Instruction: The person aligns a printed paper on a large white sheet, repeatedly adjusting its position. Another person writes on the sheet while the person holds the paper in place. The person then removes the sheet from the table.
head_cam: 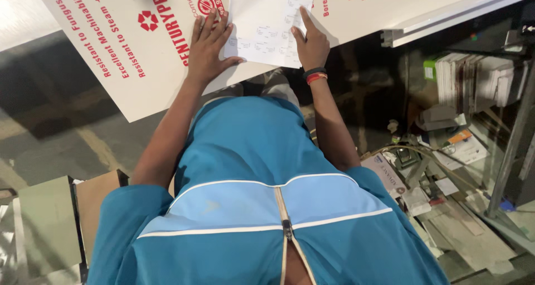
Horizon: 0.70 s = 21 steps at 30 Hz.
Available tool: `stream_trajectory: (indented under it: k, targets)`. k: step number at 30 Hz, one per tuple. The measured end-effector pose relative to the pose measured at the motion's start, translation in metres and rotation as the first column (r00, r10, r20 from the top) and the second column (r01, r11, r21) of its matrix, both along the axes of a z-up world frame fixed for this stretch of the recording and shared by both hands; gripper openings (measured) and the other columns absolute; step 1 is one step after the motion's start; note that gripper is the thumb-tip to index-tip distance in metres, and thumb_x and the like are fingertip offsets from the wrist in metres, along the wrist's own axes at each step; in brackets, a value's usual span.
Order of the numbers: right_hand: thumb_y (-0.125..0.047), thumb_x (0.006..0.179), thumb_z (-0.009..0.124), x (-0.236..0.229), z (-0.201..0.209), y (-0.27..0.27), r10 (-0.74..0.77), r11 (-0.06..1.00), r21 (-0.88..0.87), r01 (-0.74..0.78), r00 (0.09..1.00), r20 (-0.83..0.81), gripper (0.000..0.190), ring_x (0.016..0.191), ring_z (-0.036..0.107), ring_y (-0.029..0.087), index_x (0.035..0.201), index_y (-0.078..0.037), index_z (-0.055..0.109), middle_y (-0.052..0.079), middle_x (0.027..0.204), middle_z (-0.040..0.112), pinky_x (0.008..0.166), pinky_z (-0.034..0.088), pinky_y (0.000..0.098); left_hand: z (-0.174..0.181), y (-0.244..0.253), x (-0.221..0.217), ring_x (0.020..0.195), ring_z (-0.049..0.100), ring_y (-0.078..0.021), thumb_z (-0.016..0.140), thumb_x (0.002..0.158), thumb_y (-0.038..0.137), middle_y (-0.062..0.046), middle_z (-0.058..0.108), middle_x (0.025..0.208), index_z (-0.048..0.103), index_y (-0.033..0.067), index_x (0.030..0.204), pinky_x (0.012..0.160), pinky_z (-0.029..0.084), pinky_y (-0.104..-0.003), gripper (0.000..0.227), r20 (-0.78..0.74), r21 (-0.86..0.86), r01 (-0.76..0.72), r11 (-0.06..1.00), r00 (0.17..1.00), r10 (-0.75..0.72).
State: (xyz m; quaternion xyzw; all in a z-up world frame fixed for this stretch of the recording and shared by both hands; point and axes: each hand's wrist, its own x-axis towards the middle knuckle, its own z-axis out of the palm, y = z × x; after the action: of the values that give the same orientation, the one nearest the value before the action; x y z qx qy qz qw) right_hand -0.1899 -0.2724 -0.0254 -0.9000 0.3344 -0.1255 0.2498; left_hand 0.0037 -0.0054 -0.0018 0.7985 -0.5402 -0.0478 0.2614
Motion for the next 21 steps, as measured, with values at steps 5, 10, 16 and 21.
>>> stream_trajectory:
  k: [5,10,16,21]
  targets:
    - [-0.041,0.102,0.073,-0.0020,-0.0053,-0.0034,0.016,1.000,0.000,-0.016,0.999,-0.035,0.054,0.060,0.065,0.020,0.151,-0.028,0.053,0.006,0.075,0.071,0.063,0.056,0.0355,-0.0001,-0.0005,-0.0004,0.161,0.023,-0.0299,0.089,0.082,0.061,-0.009,0.042,0.170,0.061,0.0033,0.150,0.132,0.014,-0.051,0.094,0.022,0.009,0.007,1.000,1.000,-0.007]
    - [-0.045,0.104,0.071,-0.0031,-0.0071,-0.0028,0.036,0.998,-0.061,-0.034,0.999,0.028,0.054,0.060,0.062,0.019,0.152,-0.030,0.053,0.005,0.074,0.067,0.061,0.054,0.0349,0.0005,-0.0002,0.0007,0.162,0.023,-0.0299,0.089,0.081,0.061,-0.010,0.042,0.171,0.061,0.0033,0.151,0.133,0.014,-0.052,0.095,0.016,0.021,0.010,1.000,1.000,-0.010]
    - [-0.056,0.104,0.064,-0.0046,-0.0105,-0.0031,0.012,0.999,-0.051,-0.014,1.000,-0.029,0.055,0.054,0.057,0.018,0.151,-0.029,0.055,0.003,0.061,0.055,0.056,0.049,0.0351,-0.0008,0.0000,-0.0005,0.161,0.023,-0.0296,0.089,0.081,0.062,-0.009,0.042,0.170,0.060,0.0041,0.152,0.132,0.014,-0.052,0.096,0.026,0.019,0.006,1.000,1.000,-0.007]
    - [-0.057,0.102,0.064,-0.0033,-0.0107,-0.0036,-0.005,1.000,-0.015,0.003,0.995,-0.097,0.058,0.051,0.056,0.019,0.151,-0.027,0.054,0.003,0.057,0.054,0.053,0.047,0.0351,-0.0025,0.0000,-0.0011,0.162,0.023,-0.0288,0.089,0.080,0.062,-0.008,0.043,0.170,0.060,0.0050,0.153,0.133,0.014,-0.051,0.097,0.018,0.026,-0.001,1.000,1.000,0.000]
